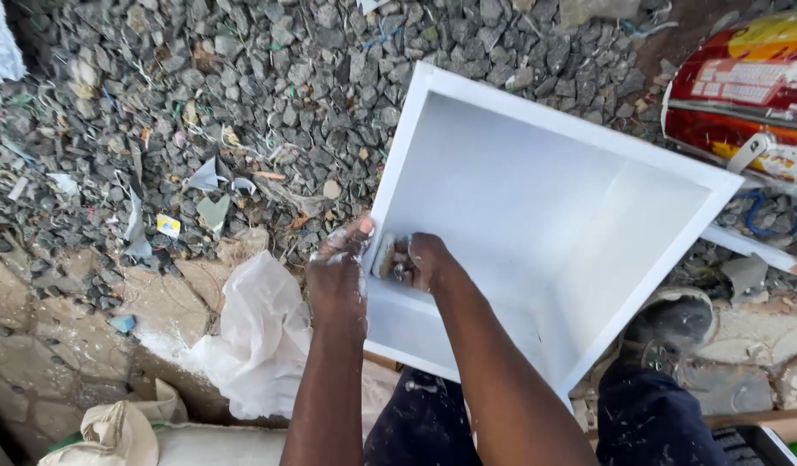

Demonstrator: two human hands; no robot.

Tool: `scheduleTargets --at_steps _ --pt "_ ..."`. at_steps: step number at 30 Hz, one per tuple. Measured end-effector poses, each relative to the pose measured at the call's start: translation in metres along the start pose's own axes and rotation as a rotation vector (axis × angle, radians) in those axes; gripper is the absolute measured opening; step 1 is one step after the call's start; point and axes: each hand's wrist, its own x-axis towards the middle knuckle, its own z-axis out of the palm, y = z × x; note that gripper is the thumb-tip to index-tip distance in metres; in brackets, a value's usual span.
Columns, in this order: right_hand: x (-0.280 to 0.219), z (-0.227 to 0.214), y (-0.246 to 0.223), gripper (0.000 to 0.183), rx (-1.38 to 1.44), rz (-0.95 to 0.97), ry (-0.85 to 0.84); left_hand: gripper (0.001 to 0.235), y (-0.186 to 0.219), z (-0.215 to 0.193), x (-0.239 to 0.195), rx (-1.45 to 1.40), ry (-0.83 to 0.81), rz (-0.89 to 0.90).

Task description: The person paints the interior of a white cabinet using a paint roller. They repeatedly dip the roller into a paint bucket and apply white paint to the cabinet's inner surfaces.

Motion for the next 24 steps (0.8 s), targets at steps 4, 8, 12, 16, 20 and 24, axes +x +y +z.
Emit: scheduleTargets --at_steps 4,8,12,16,20,24 --pt "-0.064 0.002 -0.070 0.011 0.162 -0.138 -0.126 0.040 0.049 0.009 -0.045 -0.102 -0.048 0.038" --pt "-0.133 0.014 -0.128 0.023 -0.032 -0.609 0.094 0.027 0.063 0.000 -0.070 -0.240 -0.068 0.029" --pt "-0.082 0.011 -0.032 0.029 -0.130 -0.549 0.079 0.028 0.051 -0.006 -0.057 -0.086 -0.022 0.055" --pt "-0.038 0.002 -0.077 0.033 -0.022 -0.526 0.095 0.016 0.045 -0.004 -0.044 -0.150 -0.026 0.090" --pt "-0.141 0.021 -0.135 0.035 -0.353 -0.871 0.319 0.013 0.036 -0.002 -0.039 -0.196 -0.030 0.091" --pt "-0.130 0.028 -0.025 0.034 -0.493 -0.661 0.269 0.009 0.038 0.003 -0.036 -0.274 -0.030 0.119"
